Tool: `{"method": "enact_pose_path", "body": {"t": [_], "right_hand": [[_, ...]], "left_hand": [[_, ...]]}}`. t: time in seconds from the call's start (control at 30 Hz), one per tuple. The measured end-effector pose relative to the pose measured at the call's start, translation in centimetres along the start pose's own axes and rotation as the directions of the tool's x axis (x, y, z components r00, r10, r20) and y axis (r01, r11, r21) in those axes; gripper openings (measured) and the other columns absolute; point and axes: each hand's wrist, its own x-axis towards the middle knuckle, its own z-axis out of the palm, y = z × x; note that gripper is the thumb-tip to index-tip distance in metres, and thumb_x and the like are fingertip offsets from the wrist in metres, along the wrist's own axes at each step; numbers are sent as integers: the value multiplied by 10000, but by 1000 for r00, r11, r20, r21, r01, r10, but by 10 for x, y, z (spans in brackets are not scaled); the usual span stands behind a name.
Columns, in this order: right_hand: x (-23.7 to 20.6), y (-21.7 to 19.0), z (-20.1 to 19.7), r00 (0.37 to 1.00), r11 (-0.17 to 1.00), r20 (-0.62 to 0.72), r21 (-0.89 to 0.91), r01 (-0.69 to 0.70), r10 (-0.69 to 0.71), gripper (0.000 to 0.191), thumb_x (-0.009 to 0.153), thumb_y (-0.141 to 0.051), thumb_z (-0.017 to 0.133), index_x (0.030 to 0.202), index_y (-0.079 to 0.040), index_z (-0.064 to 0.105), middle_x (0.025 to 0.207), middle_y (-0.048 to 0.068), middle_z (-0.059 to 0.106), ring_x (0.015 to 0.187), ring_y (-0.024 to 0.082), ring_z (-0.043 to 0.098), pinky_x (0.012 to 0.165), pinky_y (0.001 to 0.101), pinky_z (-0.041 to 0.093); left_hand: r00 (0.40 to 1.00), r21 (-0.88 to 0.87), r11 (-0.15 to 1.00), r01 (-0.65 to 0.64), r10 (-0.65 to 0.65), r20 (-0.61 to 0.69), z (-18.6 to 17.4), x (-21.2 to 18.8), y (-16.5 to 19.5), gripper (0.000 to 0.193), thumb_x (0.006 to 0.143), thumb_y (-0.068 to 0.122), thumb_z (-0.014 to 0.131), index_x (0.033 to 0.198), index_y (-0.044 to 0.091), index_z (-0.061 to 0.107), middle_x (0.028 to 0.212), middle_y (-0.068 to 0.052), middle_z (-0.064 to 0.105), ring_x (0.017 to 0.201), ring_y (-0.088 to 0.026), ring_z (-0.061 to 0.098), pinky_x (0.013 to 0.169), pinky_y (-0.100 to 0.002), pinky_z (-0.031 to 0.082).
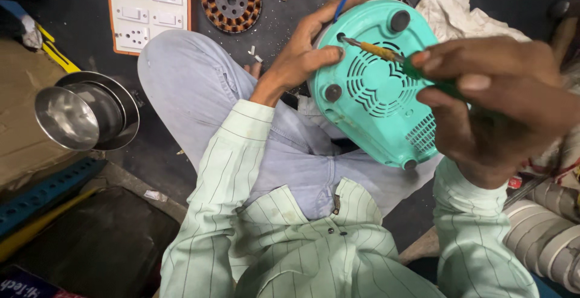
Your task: The person sits on the floor and uses a screwdriver to unscrew the base cover of a small teal electric appliance. They remove the screws, separate the base plate from the housing, and begin handling the exposed motor and internal wiring.
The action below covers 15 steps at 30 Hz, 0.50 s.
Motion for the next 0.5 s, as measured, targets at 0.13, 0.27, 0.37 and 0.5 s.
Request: {"method": "enact_pose_path", "body": {"t": [0.13, 0.27, 0.37, 0.5], "right_hand": [[1, 11, 3, 997, 995, -2, -69, -71, 71, 365, 1057, 15, 675, 1331, -79, 452, 1092, 204, 594, 870, 295, 672, 808, 380, 599], [-10, 48, 24, 985, 978, -81, -133, -161, 151, 298, 1064, -15, 647, 1295, -70, 466, 1068, 193, 592, 856, 286, 659, 794, 375, 581], [-24, 90, 55, 956, 944, -190, -202, -261, 223, 250, 1070, -38, 626, 1268, -63, 477, 1050, 184, 591, 846, 279, 649, 784, 371, 568], [-39, 133, 67, 939, 892, -172, -299, -338, 298, 190, 1077, -67, 598, 1233, -54, 491, 1026, 173, 589, 832, 271, 636, 770, 365, 550]], "left_hand": [[995, 39, 999, -4, 8, -103, 1, 1, 1, 808, 853, 249, 709, 1567, 7, 419, 1490, -138, 593, 1375, -209, 612, 1233, -332, 450], [968, 69, 996, 51, -32, -248, -2, 5, 1, 712, 905, 160, 785, 1517, -1, 459, 1343, -117, 673, 1198, -198, 700, 1071, -350, 596], [947, -6, 995, 98, -95, -308, -9, 3, 1, 588, 904, 117, 767, 1432, -18, 546, 1220, -98, 725, 1050, -179, 742, 954, -336, 635], [944, -12, 996, 87, -86, -319, -14, 0, -2, 490, 911, 121, 766, 1351, -26, 609, 1135, -89, 723, 975, -161, 730, 889, -331, 624]]}}
